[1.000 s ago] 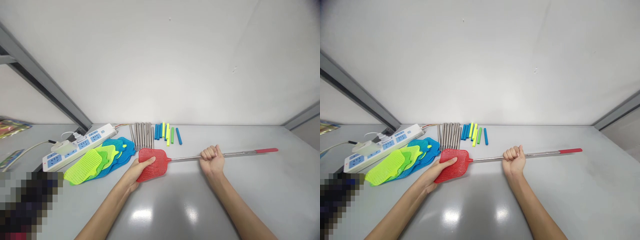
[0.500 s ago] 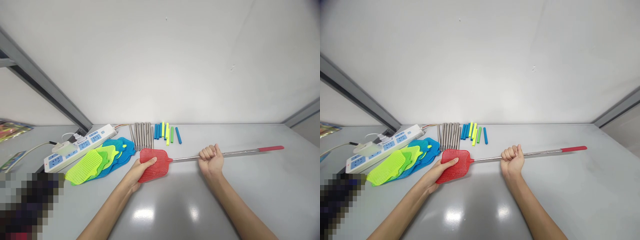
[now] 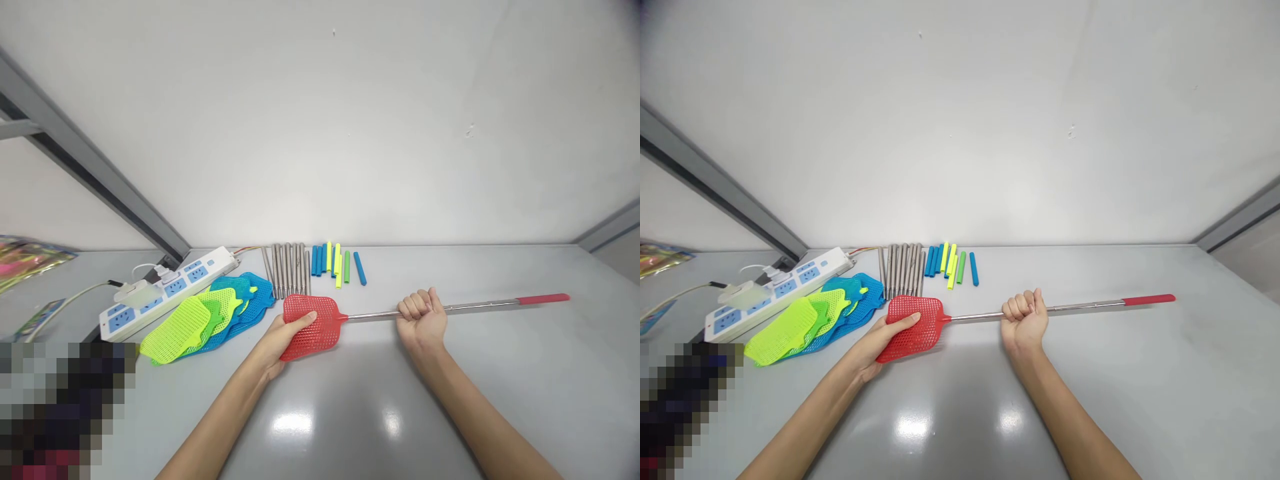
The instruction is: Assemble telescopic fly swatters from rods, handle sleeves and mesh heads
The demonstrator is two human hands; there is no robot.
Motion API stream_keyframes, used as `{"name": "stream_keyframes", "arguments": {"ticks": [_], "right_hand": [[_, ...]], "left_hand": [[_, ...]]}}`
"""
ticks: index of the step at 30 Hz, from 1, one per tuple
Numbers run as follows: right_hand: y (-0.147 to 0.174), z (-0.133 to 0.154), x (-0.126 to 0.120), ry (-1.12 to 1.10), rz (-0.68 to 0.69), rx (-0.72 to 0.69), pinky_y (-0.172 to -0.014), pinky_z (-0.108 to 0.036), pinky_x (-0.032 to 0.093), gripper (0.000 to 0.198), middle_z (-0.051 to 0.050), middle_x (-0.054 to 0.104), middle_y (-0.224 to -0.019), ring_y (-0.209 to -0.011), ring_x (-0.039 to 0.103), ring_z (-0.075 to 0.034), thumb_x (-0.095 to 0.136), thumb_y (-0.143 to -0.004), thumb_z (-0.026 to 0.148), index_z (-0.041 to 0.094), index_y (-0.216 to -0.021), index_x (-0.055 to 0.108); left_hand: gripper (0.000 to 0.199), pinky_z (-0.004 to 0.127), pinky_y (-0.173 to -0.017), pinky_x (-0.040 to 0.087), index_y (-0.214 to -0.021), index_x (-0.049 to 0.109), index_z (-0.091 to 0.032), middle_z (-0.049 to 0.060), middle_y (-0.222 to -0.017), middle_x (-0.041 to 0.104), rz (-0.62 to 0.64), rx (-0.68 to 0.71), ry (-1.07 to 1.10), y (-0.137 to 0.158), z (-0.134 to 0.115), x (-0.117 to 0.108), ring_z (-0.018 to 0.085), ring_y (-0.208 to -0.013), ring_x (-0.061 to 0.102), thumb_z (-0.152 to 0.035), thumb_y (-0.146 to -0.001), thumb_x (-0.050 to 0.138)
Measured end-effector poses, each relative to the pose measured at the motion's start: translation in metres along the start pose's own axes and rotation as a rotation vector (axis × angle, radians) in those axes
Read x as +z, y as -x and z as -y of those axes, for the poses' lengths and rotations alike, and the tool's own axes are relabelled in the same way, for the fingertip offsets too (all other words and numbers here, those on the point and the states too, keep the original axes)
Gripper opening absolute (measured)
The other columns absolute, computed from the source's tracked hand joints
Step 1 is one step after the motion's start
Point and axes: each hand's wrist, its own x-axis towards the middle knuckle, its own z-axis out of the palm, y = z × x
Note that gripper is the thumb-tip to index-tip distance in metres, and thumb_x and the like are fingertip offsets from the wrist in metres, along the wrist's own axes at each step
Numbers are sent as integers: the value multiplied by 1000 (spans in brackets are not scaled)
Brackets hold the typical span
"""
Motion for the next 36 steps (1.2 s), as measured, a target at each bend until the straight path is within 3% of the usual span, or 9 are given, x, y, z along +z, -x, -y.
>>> {"name": "stream_keyframes", "arguments": {"ticks": [7, 22, 29, 36], "right_hand": [[3, -5, 1, 43, 13, -17, -32, -21, 15, 38, 8, 13, -43, -35, 11, -6, 36, -82, 31, 18, -51, 19], [13, -13, 6, -89, -60, 57, -32, -20, 15, 36, 9, 14, -41, -35, 11, -6, 40, -80, 28, 18, -51, 21], [18, -20, 5, -25, -5, 64, -32, -20, 15, 38, 9, 14, -41, -34, 12, -6, 41, -80, 31, 18, -50, 21], [20, -16, 12, -80, 1, 127, -33, -18, 19, 34, 9, 16, -43, -34, 17, -5, 43, -78, 24, 18, -51, 24]], "left_hand": [[34, 30, -72, 49, -92, 58, -12, 10, -88, 65, 8, -8, 5, 2, -1, 2, 21, -78, 62, -30, -64, 64], [34, 30, -69, 49, -93, 58, -12, 10, -87, 65, 64, 8, 11, 3, 7, 7, 20, -74, 62, -32, -66, 62], [32, 31, -70, 49, -92, 59, -12, 11, -87, 65, 63, 11, 14, 6, 11, 15, 20, -73, 62, -31, -67, 61], [33, 31, -68, 50, -96, 57, -14, 10, -89, 65, 85, 27, 35, 8, 6, 12, 20, -73, 62, -31, -67, 61]]}}
